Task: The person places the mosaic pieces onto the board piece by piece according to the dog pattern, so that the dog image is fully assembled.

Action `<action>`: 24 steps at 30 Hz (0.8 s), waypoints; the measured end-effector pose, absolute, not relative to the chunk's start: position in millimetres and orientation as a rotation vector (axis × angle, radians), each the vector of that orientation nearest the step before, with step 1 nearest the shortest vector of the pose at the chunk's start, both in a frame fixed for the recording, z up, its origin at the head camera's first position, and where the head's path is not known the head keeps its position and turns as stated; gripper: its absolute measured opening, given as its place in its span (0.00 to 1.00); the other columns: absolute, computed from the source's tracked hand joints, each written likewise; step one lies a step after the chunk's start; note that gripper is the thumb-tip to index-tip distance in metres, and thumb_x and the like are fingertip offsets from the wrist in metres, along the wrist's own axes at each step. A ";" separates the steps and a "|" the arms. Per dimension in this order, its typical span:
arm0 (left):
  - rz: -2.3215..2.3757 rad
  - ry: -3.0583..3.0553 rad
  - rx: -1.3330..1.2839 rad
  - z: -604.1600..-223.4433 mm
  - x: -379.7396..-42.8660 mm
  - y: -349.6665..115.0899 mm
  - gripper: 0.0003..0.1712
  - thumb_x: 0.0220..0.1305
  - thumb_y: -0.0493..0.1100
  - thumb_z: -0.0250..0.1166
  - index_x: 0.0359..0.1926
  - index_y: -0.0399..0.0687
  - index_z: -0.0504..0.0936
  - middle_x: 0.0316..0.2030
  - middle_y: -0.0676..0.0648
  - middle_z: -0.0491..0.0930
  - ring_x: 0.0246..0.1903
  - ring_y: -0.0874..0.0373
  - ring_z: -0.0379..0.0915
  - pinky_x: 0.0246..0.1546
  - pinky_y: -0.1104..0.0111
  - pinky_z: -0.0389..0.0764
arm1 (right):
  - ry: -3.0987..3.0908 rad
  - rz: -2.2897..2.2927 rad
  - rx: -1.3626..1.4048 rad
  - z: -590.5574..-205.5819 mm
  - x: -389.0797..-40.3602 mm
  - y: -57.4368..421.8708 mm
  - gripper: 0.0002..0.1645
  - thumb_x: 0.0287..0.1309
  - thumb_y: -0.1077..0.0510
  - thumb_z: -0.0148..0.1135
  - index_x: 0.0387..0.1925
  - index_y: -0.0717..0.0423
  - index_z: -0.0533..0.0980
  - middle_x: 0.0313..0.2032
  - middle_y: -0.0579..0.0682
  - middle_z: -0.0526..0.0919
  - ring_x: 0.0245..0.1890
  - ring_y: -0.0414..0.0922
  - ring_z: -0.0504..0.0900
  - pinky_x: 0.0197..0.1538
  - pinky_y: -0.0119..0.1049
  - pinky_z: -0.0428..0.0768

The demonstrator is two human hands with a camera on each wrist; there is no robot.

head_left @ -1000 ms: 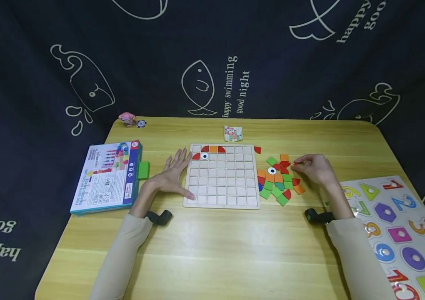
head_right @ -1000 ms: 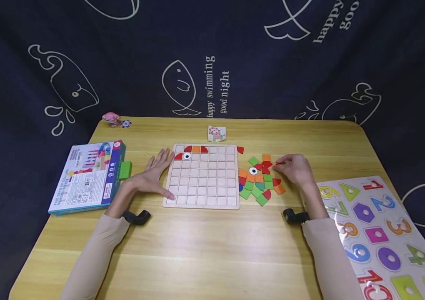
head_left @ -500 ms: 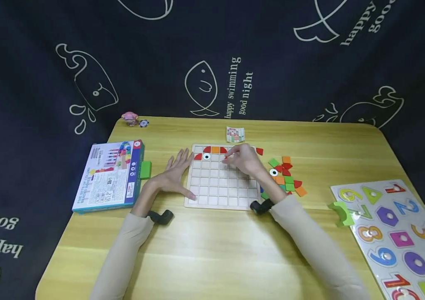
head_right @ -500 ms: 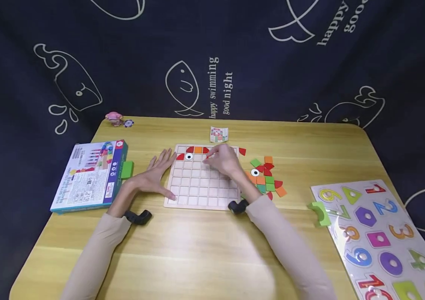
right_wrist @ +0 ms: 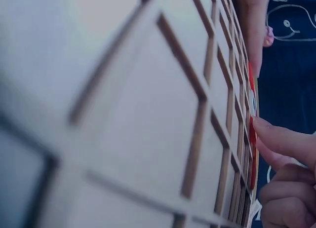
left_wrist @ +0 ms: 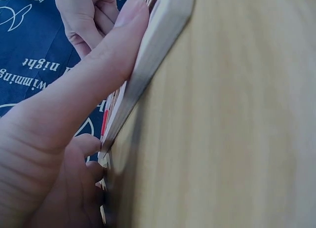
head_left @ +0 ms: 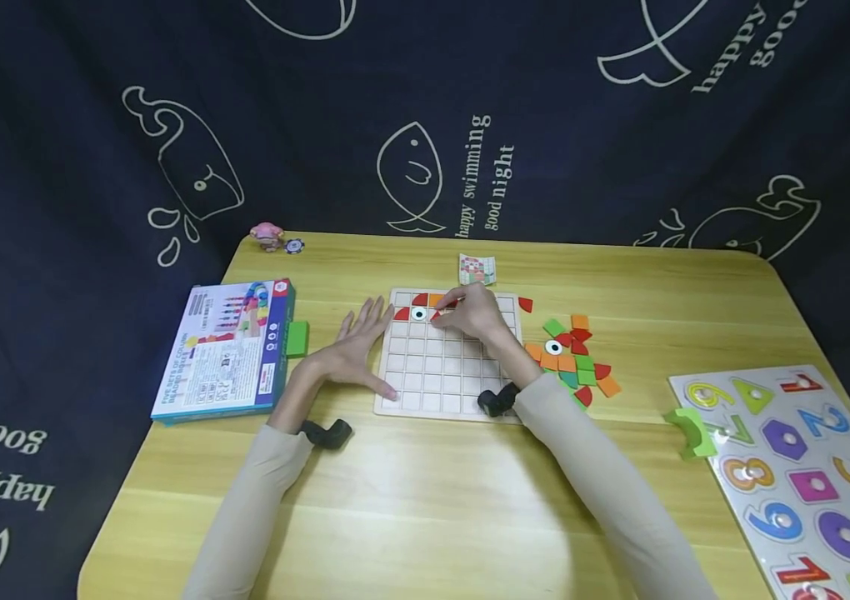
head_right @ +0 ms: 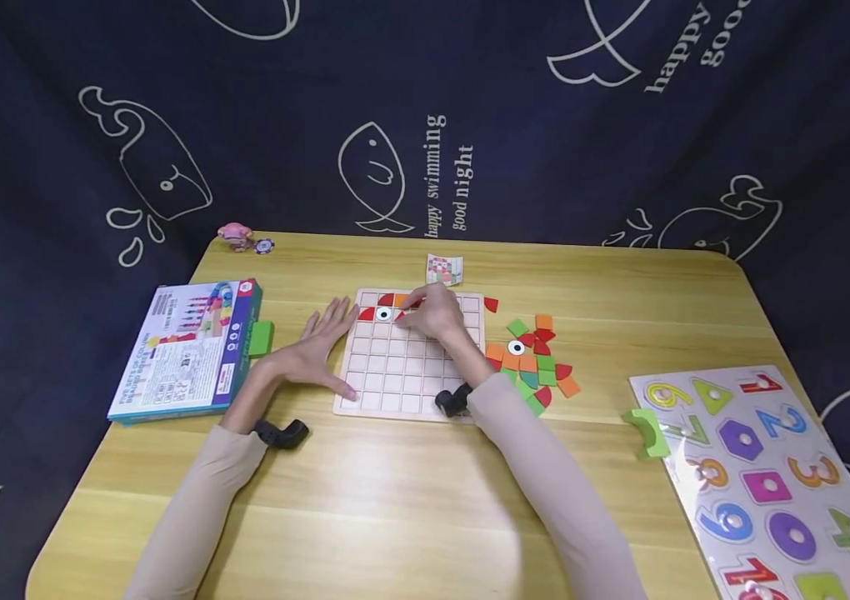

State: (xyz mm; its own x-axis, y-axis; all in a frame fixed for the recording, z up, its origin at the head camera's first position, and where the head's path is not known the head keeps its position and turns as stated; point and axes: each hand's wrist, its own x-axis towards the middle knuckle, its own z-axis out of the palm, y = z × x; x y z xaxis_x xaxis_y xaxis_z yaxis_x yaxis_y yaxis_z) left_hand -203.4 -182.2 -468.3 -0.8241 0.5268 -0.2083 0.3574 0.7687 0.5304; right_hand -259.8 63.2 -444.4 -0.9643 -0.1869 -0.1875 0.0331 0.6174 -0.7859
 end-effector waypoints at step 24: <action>0.681 2.610 0.685 -468.0 -203.7 -181.8 0.84 0.31 0.72 0.76 0.76 0.49 0.29 0.75 0.40 0.20 0.75 0.44 0.12 0.73 0.43 0.22 | 2.581 -1.247 -0.070 -407.9 -225.2 175.5 0.17 0.52 0.55 0.72 0.46 0.51 0.83 0.13 0.44 0.58 0.13 0.43 0.57 0.17 0.34 0.55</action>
